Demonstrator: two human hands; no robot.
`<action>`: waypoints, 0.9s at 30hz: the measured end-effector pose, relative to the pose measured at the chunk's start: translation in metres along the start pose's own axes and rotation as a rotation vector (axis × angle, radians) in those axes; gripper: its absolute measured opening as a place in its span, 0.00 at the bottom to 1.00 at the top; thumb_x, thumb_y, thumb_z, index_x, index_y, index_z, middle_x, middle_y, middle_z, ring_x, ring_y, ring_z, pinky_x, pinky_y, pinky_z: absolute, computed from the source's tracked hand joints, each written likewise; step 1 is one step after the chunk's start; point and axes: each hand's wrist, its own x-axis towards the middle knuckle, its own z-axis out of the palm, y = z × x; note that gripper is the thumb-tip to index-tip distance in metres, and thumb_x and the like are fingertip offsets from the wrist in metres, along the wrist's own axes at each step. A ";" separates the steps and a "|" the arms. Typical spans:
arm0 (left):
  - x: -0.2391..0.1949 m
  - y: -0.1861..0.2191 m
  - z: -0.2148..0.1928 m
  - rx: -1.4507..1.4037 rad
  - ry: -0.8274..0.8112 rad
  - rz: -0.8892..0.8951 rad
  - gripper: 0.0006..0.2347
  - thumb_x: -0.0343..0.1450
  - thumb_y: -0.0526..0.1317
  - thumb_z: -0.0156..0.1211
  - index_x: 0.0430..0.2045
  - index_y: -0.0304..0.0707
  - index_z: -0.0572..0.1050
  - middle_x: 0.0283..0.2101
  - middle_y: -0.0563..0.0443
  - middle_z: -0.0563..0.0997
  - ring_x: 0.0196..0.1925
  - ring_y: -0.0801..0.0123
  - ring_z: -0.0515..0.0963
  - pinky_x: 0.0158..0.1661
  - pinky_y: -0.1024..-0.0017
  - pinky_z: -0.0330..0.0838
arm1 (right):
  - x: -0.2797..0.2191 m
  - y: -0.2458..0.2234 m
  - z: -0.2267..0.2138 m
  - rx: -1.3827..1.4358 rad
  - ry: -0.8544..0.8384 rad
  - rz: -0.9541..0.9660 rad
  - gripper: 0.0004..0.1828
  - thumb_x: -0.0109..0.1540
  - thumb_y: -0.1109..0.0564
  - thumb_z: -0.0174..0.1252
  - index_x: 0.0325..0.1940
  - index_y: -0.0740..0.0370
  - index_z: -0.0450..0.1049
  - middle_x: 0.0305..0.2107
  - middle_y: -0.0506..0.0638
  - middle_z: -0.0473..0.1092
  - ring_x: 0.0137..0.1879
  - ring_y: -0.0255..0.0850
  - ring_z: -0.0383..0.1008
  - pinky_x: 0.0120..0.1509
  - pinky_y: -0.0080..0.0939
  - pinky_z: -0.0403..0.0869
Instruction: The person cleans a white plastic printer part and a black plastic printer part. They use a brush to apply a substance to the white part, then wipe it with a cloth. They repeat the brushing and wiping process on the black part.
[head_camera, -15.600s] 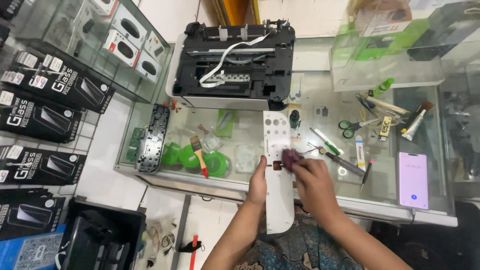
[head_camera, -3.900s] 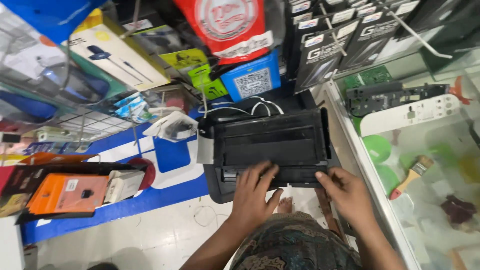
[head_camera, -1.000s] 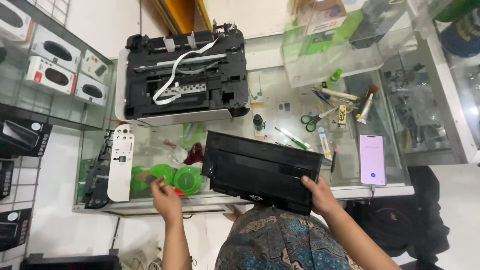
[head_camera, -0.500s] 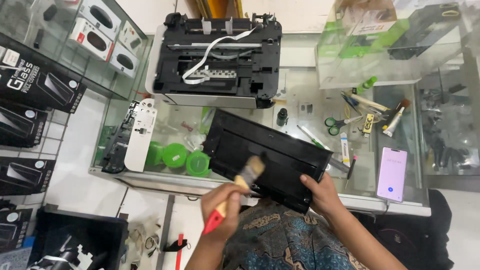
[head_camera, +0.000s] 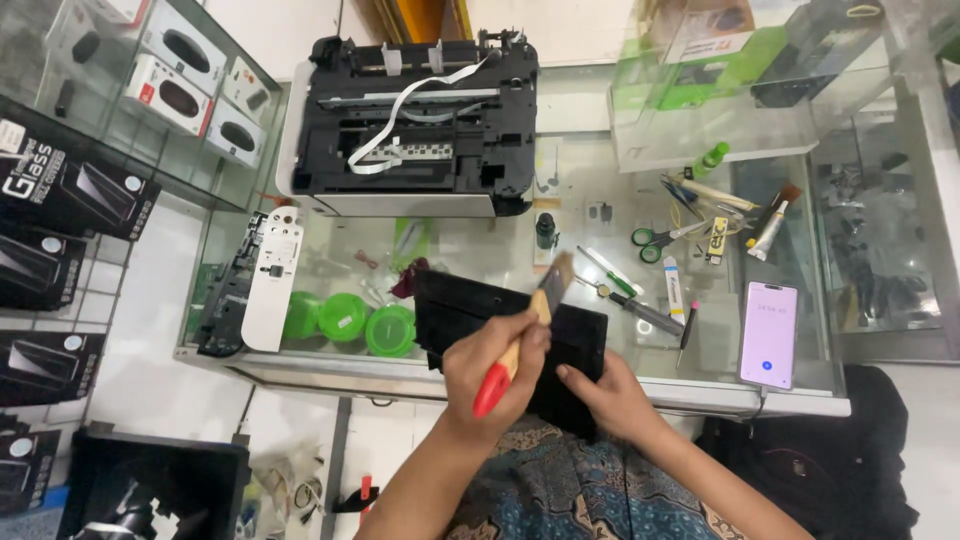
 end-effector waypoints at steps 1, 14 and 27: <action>-0.001 0.006 -0.002 -0.006 -0.012 0.008 0.06 0.75 0.34 0.57 0.38 0.26 0.76 0.33 0.44 0.86 0.34 0.65 0.88 0.38 0.73 0.83 | 0.003 0.023 -0.005 0.008 0.013 -0.003 0.16 0.62 0.55 0.62 0.52 0.64 0.77 0.42 0.48 0.79 0.47 0.35 0.75 0.52 0.38 0.77; -0.005 -0.014 0.008 -0.034 -0.318 0.025 0.02 0.72 0.35 0.62 0.32 0.37 0.78 0.23 0.49 0.78 0.22 0.61 0.77 0.25 0.67 0.73 | 0.013 0.014 -0.009 -0.050 -0.059 -0.130 0.06 0.60 0.59 0.62 0.29 0.61 0.74 0.22 0.44 0.70 0.31 0.33 0.66 0.35 0.41 0.68; -0.023 -0.069 -0.052 0.317 -0.354 -0.253 0.12 0.69 0.32 0.63 0.46 0.41 0.81 0.46 0.45 0.84 0.45 0.57 0.84 0.49 0.64 0.77 | 0.007 0.011 -0.014 -0.024 0.076 0.031 0.21 0.61 0.54 0.62 0.56 0.66 0.76 0.50 0.51 0.79 0.56 0.37 0.76 0.65 0.40 0.74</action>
